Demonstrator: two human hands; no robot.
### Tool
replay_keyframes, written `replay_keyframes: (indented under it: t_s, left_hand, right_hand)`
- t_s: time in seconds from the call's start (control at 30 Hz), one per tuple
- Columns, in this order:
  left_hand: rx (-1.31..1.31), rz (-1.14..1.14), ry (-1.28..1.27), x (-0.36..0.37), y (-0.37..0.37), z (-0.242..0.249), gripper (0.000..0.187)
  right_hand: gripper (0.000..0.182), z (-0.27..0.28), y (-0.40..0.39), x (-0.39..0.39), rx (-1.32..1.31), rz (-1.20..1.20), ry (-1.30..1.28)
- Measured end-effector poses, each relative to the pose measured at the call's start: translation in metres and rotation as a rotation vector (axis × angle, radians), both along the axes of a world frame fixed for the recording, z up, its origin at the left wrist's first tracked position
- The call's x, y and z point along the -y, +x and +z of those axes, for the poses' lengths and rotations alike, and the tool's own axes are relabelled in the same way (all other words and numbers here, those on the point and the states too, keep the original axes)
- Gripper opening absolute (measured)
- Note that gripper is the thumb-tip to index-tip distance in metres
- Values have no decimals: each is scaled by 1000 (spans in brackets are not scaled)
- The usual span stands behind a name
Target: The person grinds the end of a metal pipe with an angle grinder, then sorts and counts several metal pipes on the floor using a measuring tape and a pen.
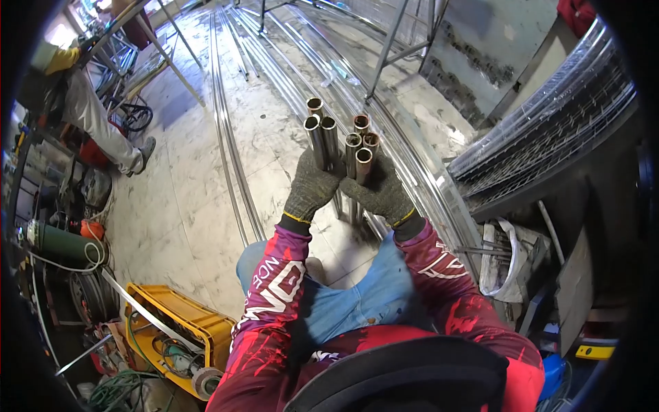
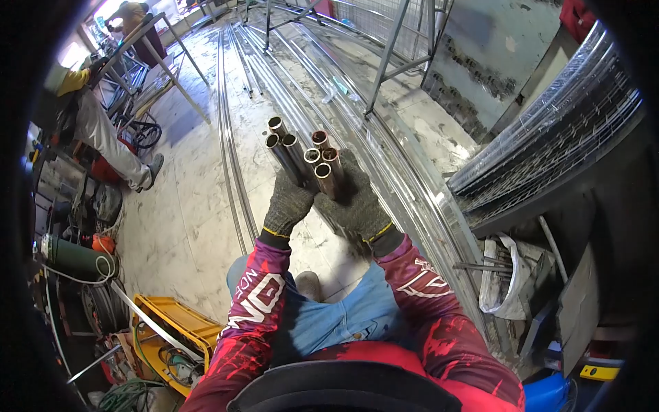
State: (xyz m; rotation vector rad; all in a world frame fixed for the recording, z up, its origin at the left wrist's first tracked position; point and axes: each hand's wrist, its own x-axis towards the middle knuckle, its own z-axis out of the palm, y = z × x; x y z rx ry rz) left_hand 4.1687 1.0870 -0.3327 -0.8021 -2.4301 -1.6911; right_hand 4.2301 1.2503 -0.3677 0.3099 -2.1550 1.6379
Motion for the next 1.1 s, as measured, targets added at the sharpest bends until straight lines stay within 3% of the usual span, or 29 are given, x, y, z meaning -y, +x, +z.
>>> replay_keyframes:
  t_s: [0.23, 0.37, 0.43, 0.57, 0.67, 0.8, 0.87, 1.0, 1.1]
  left_hand:
    - [91, -149, -12, -6, -3, 6, 35]
    - [104, -198, -50, -9, -1, 17, 36]
    - [79, -211, 3, -11, -3, 17, 39]
    - [78, -252, 135, -12, -2, 20, 42]
    - [121, -230, 84, -11, -3, 17, 45]
    - [210, -319, 215, -10, 0, 15, 48]
    - [173, -303, 91, -9, -3, 12, 52]
    - [190, -327, 146, -8, -7, 6, 47]
    - [236, -303, -47, -7, -3, 20, 50]
  right_hand:
    - [65, 25, 7, -13, 67, 184, -90]
    - [68, 11, 7, -16, 97, 138, -100]
    - [69, 15, 9, -12, -36, 86, -73]
    - [71, 23, 11, -7, -14, 111, -163]
    - [70, 32, 11, -11, -20, 103, -102]
    - [61, 31, 7, -12, -19, 92, -6]
    - [60, 30, 7, -10, -15, 157, -208]
    - [58, 38, 7, -11, -101, 123, -123]
    - [56, 49, 11, -11, -81, 163, -118]
